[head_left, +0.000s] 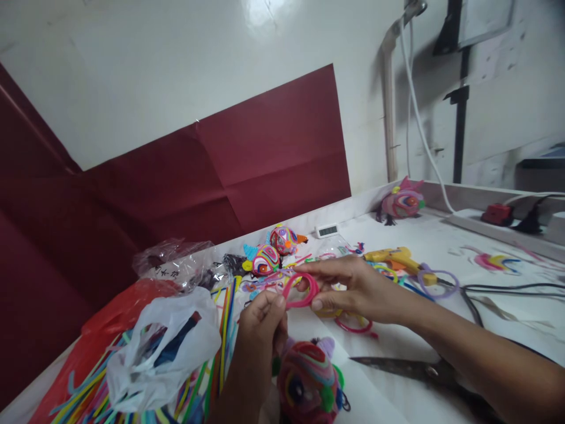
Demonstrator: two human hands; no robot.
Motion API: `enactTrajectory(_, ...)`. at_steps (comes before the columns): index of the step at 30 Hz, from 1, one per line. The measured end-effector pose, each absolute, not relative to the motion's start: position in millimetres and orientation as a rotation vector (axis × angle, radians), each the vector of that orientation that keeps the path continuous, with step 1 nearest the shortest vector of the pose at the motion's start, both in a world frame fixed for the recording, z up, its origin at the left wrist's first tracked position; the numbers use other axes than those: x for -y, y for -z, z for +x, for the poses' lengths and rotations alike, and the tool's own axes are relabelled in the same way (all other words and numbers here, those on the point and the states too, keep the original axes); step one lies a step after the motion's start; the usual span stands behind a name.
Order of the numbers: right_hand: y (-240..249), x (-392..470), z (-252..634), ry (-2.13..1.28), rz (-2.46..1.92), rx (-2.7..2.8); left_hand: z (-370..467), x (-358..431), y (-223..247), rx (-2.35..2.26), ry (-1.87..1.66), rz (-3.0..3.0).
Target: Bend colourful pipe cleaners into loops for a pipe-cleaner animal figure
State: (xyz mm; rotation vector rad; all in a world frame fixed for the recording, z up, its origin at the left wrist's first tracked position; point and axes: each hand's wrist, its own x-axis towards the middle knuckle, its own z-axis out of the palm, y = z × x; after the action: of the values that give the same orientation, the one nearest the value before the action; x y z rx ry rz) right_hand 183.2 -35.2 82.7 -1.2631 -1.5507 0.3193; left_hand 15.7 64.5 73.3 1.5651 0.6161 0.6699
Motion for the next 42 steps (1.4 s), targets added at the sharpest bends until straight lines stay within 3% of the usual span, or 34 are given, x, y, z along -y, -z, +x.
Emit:
enactTrajectory(7, -81, 36, 184, -0.215, -1.336, 1.58, 17, -63, -74, -0.619, -0.654, 1.548)
enactTrajectory(16, -81, 35, 181, -0.668, -1.162, 1.356, 17, -56, -79, -0.727, -0.919, 1.777)
enactTrajectory(29, -78, 31, 183, -0.682, -1.198, 1.341, 11, -61, -73, -0.666, -0.913, 2.052)
enactTrajectory(32, -78, 32, 181, -0.518, -1.263, 1.443, 11, -63, -73, -0.682, -0.937, 2.086)
enactTrajectory(37, -83, 37, 171, 0.143, -1.311, 1.763, 11, -62, -73, -0.693, -1.001, 2.224)
enactTrajectory(42, -83, 38, 162, 0.509, -1.456, 1.952, 10, -55, -78, -0.69, -0.93, 2.349)
